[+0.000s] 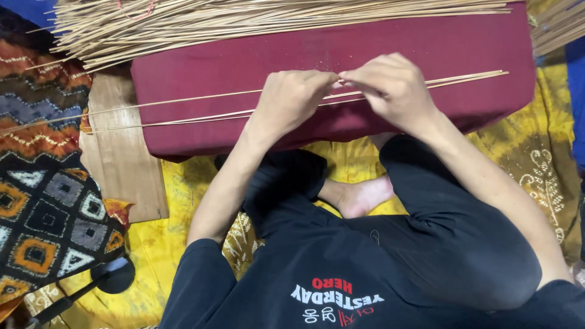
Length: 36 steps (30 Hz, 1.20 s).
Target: The person smooths and cleans thin wooden sticks by running their fingers along their length and sorts them into piles.
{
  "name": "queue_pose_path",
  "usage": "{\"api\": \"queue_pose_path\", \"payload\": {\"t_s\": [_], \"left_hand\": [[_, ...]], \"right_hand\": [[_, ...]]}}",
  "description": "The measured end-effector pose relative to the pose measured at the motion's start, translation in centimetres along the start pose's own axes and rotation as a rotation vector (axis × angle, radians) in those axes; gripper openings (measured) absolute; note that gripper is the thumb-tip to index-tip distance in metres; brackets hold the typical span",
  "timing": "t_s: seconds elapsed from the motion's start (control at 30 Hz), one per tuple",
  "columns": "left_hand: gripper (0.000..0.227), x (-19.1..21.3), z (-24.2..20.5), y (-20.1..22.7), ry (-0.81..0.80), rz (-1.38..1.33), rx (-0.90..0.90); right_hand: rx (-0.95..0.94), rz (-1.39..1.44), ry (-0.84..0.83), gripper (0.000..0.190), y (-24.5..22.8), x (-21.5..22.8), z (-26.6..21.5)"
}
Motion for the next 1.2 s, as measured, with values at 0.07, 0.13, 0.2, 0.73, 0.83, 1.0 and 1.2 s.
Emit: {"api": "queue_pose_path", "payload": {"t_s": [0.07, 0.13, 0.2, 0.73, 0.83, 1.0, 1.2], "left_hand": [[0.014, 0.9, -0.2, -0.7, 0.003, 0.035, 0.016], [0.016, 1.6, -0.4, -1.5, 0.007, 0.064, 0.030], [0.007, 2.3, -0.8, -3.0, -0.006, 0.005, 0.111], [0.025, -0.3, -2.9, -1.7, -0.107, -0.171, 0.187], [0.035, -1.8, -3.3, -0.9, -0.073, -0.088, 0.087], [0.034, -3.8, -3.4, -0.9, -0.121, -0.093, 0.114], [0.012, -2.6, -3.9, -1.0, -0.107, 0.058, 0.131]], "right_hand": [[-0.044, -0.030, 0.026, 0.039, 1.3, 1.3, -0.6], [-0.092, -0.065, 0.051, 0.046, 2.6, 2.6, -1.3], [-0.166, -0.151, 0.092, 0.024, 3.8, 3.9, -2.1], [-0.403, -0.161, -0.116, 0.011, 8.0, 5.1, -7.5], [-0.420, -0.258, -0.108, 0.012, 7.7, 5.3, -7.6], [-0.284, -0.105, -0.210, 0.022, 5.9, 2.3, -6.1], [-0.220, -0.218, -0.231, 0.018, 6.4, 1.3, -7.0]]}}
Point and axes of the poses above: each hand's wrist, its own z-axis towards the middle knuckle, its own x-axis out of the back of the hand, y = z × x, the point moved 9 cm from there along z, towards the middle knuckle
